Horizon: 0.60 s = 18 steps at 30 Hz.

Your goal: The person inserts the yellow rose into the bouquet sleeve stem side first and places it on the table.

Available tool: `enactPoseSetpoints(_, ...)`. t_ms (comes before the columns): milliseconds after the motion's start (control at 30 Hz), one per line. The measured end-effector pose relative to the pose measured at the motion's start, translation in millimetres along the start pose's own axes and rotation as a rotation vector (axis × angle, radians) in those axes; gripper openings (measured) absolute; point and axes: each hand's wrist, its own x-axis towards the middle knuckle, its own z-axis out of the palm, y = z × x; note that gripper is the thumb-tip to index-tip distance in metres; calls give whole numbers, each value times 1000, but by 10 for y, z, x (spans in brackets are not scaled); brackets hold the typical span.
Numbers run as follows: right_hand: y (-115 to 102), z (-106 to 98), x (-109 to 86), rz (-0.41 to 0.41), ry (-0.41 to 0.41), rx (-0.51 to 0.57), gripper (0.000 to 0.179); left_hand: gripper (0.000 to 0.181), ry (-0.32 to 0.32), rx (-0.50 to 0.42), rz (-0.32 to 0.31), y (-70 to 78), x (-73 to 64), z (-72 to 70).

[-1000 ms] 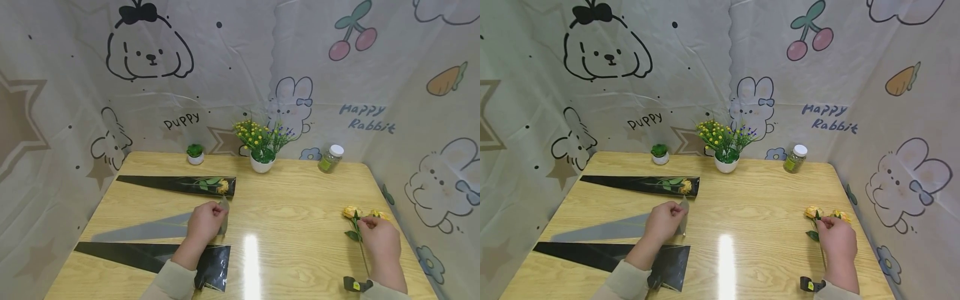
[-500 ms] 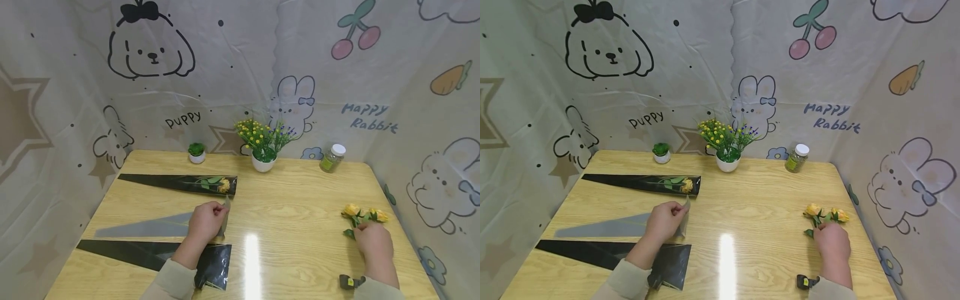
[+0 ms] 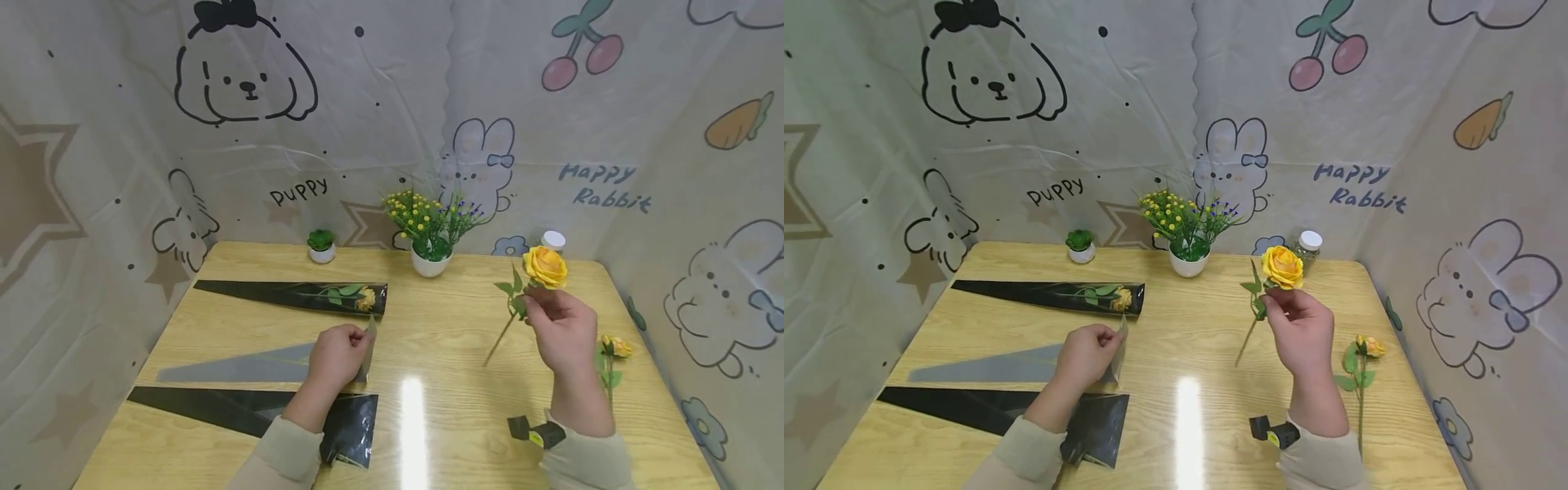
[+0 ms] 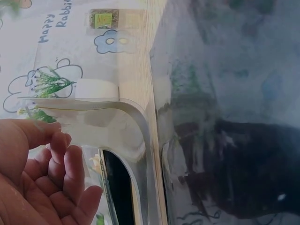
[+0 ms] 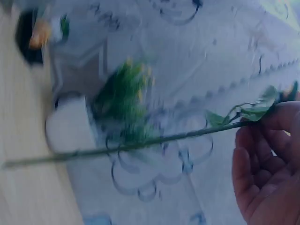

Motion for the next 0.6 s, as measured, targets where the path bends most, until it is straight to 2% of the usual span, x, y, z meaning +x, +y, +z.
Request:
enactPoseSetpoints(100,-160,221,-37,-138,11,277,10,21,0,7,3,12,-4,-6)
enactPoseSetpoints(167,-227,353,-75,-217,-6,433,17,20,0,13,5,19,-6,-7)
enactPoseSetpoints(267,-292,529,-131,-296,-51,577,26,20,1,19,4,22,-9,-5)
enactPoseSetpoints(400,-335,712,-189,-313,-98,622,32,20,4,26,1,25,-12,-6)
enactPoseSetpoints(600,-304,913,-259,-265,-145,557,29,19,6,14,21,32,-18,6)
